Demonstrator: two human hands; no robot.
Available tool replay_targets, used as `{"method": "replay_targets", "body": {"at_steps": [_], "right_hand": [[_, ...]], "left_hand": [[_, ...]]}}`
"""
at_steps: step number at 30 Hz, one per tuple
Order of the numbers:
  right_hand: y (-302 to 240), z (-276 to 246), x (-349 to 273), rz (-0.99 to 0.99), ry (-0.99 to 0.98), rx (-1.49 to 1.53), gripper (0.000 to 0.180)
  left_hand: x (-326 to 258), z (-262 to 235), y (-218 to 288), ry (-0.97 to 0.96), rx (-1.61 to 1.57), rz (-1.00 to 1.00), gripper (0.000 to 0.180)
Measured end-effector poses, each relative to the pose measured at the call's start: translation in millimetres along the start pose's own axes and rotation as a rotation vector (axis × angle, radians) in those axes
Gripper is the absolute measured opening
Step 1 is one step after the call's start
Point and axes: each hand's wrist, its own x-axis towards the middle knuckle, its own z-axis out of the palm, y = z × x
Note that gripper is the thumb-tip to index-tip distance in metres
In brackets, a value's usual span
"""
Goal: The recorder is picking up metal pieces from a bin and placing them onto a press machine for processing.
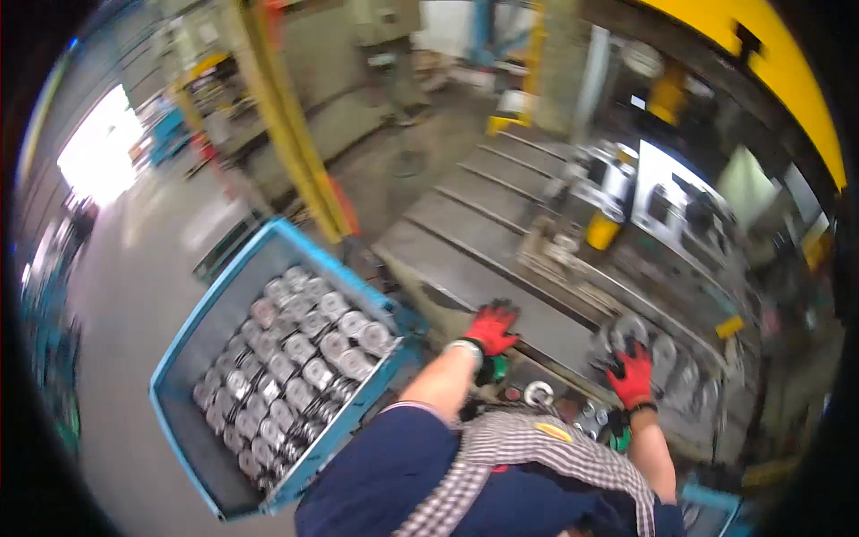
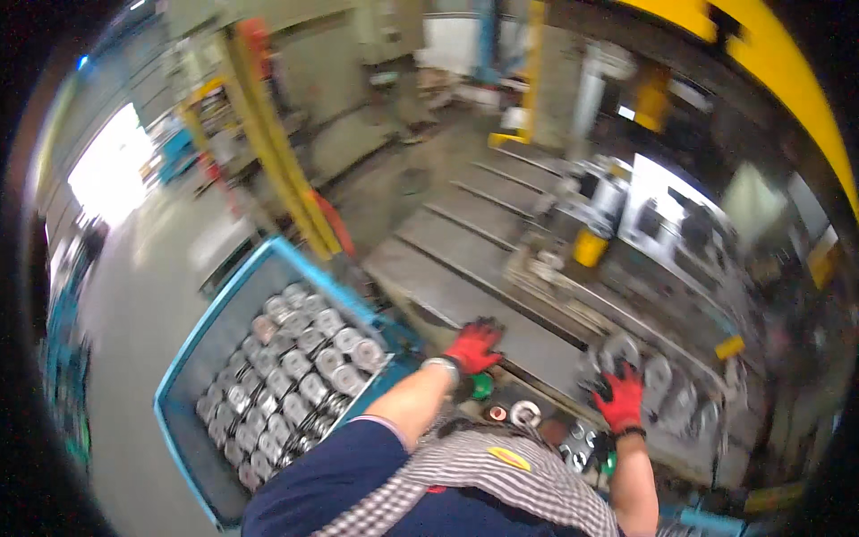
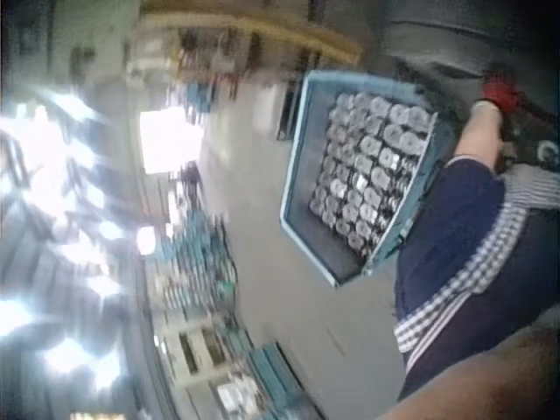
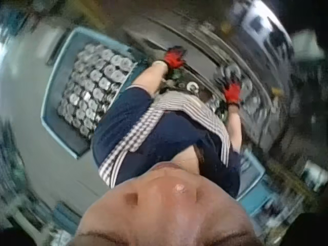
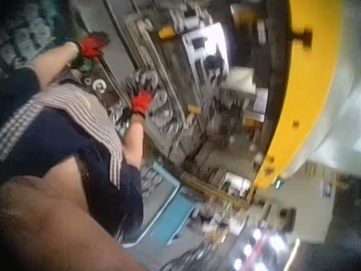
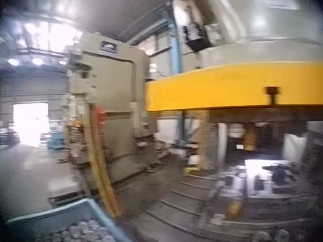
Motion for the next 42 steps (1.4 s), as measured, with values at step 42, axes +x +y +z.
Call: {"method": "replay_targets", "body": {"at_steps": [42], "right_hand": [[178, -213, 230, 0.428, 0.778, 0.915, 0.046]], "left_hand": [[-6, -21, 22, -0.133, 0.108, -0.103, 0.076]]}}
